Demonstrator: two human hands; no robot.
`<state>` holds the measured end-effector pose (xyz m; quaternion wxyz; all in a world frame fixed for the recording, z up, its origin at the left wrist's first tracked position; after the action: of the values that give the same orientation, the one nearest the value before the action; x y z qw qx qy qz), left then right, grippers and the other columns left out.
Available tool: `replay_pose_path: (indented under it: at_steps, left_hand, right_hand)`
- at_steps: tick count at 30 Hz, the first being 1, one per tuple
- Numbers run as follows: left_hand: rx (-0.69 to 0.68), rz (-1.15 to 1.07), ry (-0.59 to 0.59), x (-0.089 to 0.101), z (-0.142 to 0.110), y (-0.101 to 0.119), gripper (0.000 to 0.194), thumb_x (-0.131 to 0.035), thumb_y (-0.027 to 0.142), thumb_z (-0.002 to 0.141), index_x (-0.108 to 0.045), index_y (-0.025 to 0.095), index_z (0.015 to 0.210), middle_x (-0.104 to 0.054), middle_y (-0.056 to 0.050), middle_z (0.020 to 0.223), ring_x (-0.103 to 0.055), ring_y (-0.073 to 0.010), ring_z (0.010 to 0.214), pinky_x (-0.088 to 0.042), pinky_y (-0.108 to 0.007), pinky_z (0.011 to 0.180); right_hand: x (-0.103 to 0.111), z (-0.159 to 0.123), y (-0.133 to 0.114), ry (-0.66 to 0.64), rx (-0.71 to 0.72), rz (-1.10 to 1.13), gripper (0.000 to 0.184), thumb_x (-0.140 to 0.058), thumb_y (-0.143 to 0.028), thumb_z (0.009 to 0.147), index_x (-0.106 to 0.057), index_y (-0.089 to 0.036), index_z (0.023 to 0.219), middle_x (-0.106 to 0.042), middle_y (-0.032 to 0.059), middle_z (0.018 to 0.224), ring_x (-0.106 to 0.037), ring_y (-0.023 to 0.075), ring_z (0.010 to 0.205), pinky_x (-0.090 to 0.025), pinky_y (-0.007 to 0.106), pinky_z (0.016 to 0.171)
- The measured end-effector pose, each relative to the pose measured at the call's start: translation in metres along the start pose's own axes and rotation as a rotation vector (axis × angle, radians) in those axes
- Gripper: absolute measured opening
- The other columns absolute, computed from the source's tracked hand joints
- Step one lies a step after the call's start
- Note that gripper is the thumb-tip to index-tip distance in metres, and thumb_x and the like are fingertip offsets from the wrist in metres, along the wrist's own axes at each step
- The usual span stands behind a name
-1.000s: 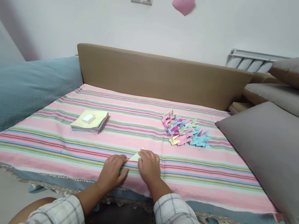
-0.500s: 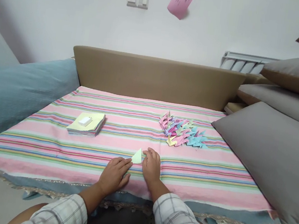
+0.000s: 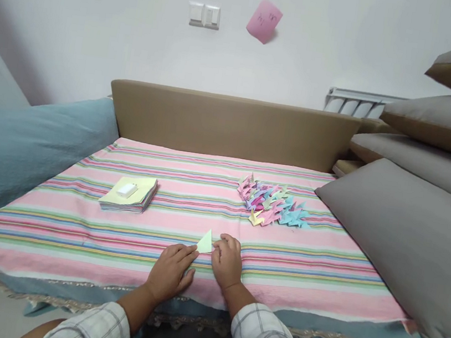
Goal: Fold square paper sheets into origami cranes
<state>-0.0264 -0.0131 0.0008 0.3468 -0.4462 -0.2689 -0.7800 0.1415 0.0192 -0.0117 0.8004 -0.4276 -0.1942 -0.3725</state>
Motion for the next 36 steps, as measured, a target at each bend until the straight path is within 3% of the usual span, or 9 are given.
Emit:
replay_pose_path:
  at_steps: [6, 19, 24, 29, 36]
  left_hand:
    - [-0.012, 0.005, -0.002, -0.001, 0.0, -0.001, 0.04, -0.054, 0.028, 0.079, -0.056, 0.023, 0.118, -0.059, -0.005, 0.124, -0.049, -0.0261, 0.105, -0.039, -0.045, 0.09]
    - [0.006, -0.035, -0.011, -0.001, 0.001, -0.003, 0.042, -0.055, 0.029, 0.077, -0.057, 0.024, 0.119, -0.059, -0.006, 0.122, -0.049, -0.0268, 0.106, -0.037, -0.046, 0.092]
    - [0.04, -0.094, -0.028, -0.001, 0.003, -0.008, 0.042, -0.056, 0.029, 0.076, -0.059, 0.025, 0.118, -0.06, -0.005, 0.122, -0.05, -0.0258, 0.107, -0.037, -0.045, 0.094]
    - [0.061, -0.13, -0.043, -0.003, 0.004, -0.011, 0.04, -0.055, 0.03, 0.078, -0.06, 0.027, 0.117, -0.06, -0.004, 0.122, -0.051, -0.0251, 0.107, -0.037, -0.045, 0.095]
    - [0.096, -0.18, -0.097, -0.003, 0.005, -0.014, 0.041, -0.056, 0.03, 0.077, -0.06, 0.026, 0.118, -0.059, -0.003, 0.125, -0.051, -0.0241, 0.108, -0.037, -0.043, 0.096]
  right_hand:
    - [-0.002, 0.001, -0.003, -0.085, -0.078, -0.114, 0.026, -0.046, -0.015, 0.078, -0.065, -0.022, 0.095, -0.061, 0.005, 0.113, -0.049, 0.0213, 0.107, -0.034, 0.037, 0.094]
    - [0.001, 0.001, -0.001, -0.082, -0.079, -0.117, 0.024, -0.045, -0.013, 0.078, -0.066, -0.021, 0.086, -0.066, 0.0032, 0.105, -0.053, 0.0186, 0.101, -0.037, 0.031, 0.092]
    - [0.006, -0.013, -0.001, -0.089, -0.014, -0.221, 0.029, -0.044, -0.017, 0.083, -0.065, -0.022, 0.102, -0.062, 0.0038, 0.117, -0.05, 0.0195, 0.11, -0.033, 0.034, 0.097]
    - [0.009, -0.022, 0.003, -0.069, -0.074, -0.384, 0.033, -0.046, -0.024, 0.084, -0.061, -0.023, 0.114, -0.055, 0.0059, 0.127, -0.044, 0.0265, 0.118, -0.029, 0.042, 0.1]
    - [0.007, -0.018, 0.007, -0.124, -0.056, -0.37, 0.034, -0.044, -0.024, 0.085, -0.06, -0.021, 0.115, -0.054, 0.0077, 0.127, -0.044, 0.0228, 0.118, -0.032, 0.037, 0.099]
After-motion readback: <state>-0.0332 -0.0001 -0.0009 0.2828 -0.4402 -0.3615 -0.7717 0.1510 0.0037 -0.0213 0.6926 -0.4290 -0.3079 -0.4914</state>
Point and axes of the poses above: each hand's wrist, its own z-axis towards the middle knuckle, its own x-axis out of the back of the hand, y = z × x, the point moved 4 cm from there along z, towards the middle knuckle
